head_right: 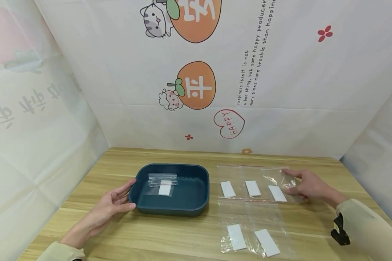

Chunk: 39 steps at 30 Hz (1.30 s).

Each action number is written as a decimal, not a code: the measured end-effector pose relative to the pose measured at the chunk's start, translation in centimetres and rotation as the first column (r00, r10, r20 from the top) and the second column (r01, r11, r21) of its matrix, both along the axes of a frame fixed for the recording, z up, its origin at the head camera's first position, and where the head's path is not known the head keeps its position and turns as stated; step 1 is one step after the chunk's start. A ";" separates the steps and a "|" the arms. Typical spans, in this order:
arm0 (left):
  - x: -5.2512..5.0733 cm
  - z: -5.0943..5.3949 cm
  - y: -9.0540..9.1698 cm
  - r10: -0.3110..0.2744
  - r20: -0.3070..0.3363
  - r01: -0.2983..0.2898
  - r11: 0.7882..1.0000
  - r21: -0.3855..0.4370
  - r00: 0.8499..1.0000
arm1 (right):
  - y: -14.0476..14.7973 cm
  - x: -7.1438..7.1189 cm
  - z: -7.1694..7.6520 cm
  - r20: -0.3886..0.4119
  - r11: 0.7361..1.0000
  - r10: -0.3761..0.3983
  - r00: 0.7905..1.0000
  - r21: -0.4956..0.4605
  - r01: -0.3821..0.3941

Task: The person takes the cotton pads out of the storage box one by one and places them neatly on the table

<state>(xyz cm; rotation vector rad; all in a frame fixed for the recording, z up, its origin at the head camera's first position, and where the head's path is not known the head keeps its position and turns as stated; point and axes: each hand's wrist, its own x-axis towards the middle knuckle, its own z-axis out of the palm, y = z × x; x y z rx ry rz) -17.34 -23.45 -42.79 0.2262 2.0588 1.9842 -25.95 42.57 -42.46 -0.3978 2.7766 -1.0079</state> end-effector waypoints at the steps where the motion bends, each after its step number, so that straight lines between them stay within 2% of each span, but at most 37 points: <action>1: 0.0 0.0 0.0 0.001 0.000 -0.001 1.000 -0.001 1.000 | 0.0 0.0 0.0 0.007 1.000 0.005 1.000 0.002 -0.005; 6: 0.0 0.0 0.0 0.002 0.005 -0.002 1.000 0.005 1.000 | 0.1 0.1 0.2 0.036 1.000 0.015 0.999 0.016 -0.015; 14: 0.0 -0.1 0.0 -0.003 -0.004 0.003 1.000 0.013 1.000 | 0.3 0.3 0.8 -0.012 0.998 0.007 1.000 0.058 -0.007; 21: 0.1 0.0 0.1 0.005 -0.001 -0.005 1.000 0.002 1.000 | -1.2 0.9 2.3 -0.070 0.996 0.002 0.998 0.093 0.005; 25: 0.1 0.0 0.1 0.007 0.005 -0.007 1.000 -0.004 1.000 | -4.3 1.5 4.2 -0.108 0.991 0.039 0.993 0.132 -0.025; 31: 0.1 0.2 0.1 0.007 0.004 -0.007 1.000 -0.020 1.000 | -11.2 1.8 7.7 -0.100 0.981 0.127 0.987 0.158 -0.111; 35: 0.1 0.2 0.1 0.007 0.005 -0.006 1.000 -0.021 1.000 | -16.0 1.7 9.1 -0.129 0.965 0.240 0.962 0.138 -0.223; 39: 0.1 0.2 0.1 0.002 0.008 -0.002 1.000 -0.016 1.000 | -20.2 1.3 9.6 -0.139 0.935 0.344 0.929 0.138 -0.326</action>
